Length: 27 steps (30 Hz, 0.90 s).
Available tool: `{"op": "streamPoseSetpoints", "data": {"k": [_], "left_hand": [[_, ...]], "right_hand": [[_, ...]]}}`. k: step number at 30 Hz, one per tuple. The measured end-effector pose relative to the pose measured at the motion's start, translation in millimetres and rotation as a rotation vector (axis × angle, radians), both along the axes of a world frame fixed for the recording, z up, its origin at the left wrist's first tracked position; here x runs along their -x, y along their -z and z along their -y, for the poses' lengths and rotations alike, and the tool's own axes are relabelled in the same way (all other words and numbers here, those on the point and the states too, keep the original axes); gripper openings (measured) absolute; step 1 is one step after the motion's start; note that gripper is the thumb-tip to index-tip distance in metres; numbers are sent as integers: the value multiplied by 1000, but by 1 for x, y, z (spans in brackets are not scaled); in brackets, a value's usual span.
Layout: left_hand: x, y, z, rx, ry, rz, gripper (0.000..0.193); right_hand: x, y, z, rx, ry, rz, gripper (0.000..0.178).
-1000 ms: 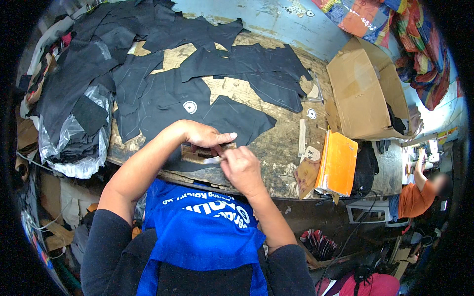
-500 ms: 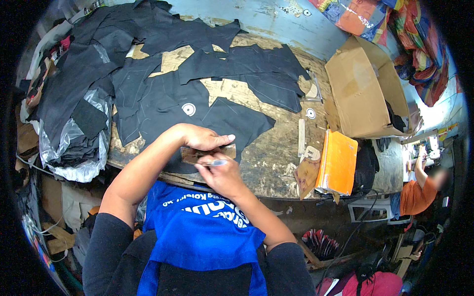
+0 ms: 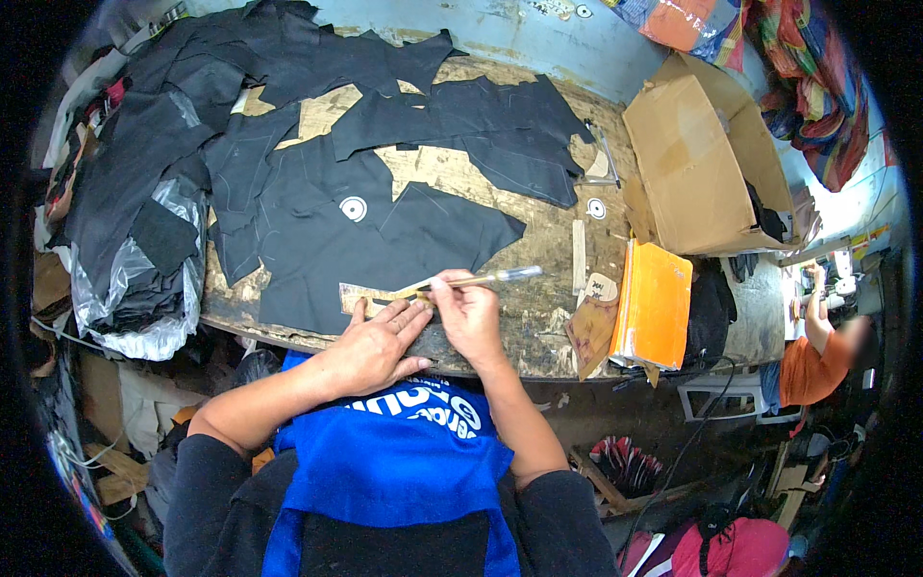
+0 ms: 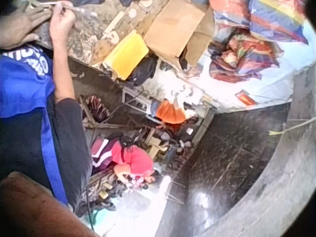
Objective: The person marks black fabric pieces on a wooden table using a pen and a small wooden template. They repeatedly position the template, trace outlines, and move the fabric to mark multiple pieces.
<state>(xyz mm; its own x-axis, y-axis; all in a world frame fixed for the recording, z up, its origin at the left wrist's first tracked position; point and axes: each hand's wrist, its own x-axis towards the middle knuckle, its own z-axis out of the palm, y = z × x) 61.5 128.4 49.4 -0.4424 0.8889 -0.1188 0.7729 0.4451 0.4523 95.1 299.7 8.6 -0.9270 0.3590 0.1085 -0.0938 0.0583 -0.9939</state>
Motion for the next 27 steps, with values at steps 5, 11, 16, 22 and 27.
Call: {"op": "streamPoseSetpoints", "data": {"k": [5,11,16,22,27], "left_hand": [[-9,22,11,-58,69,-26,70],[-8,23,13,-85,72,90,77],[-6,20,14,-2,74,141,81],[-7,21,13,-78,56,112,84],[-6,21,12,-54,61,110,87]], "right_hand": [[8,-6,5,-145,-10,35,17],[9,-21,24,-580,-162,-92,13],[14,-21,39,-698,-133,-49,11],[1,-25,22,-679,10,-18,10],[-1,-28,19,-817,16,-1,8]]}}
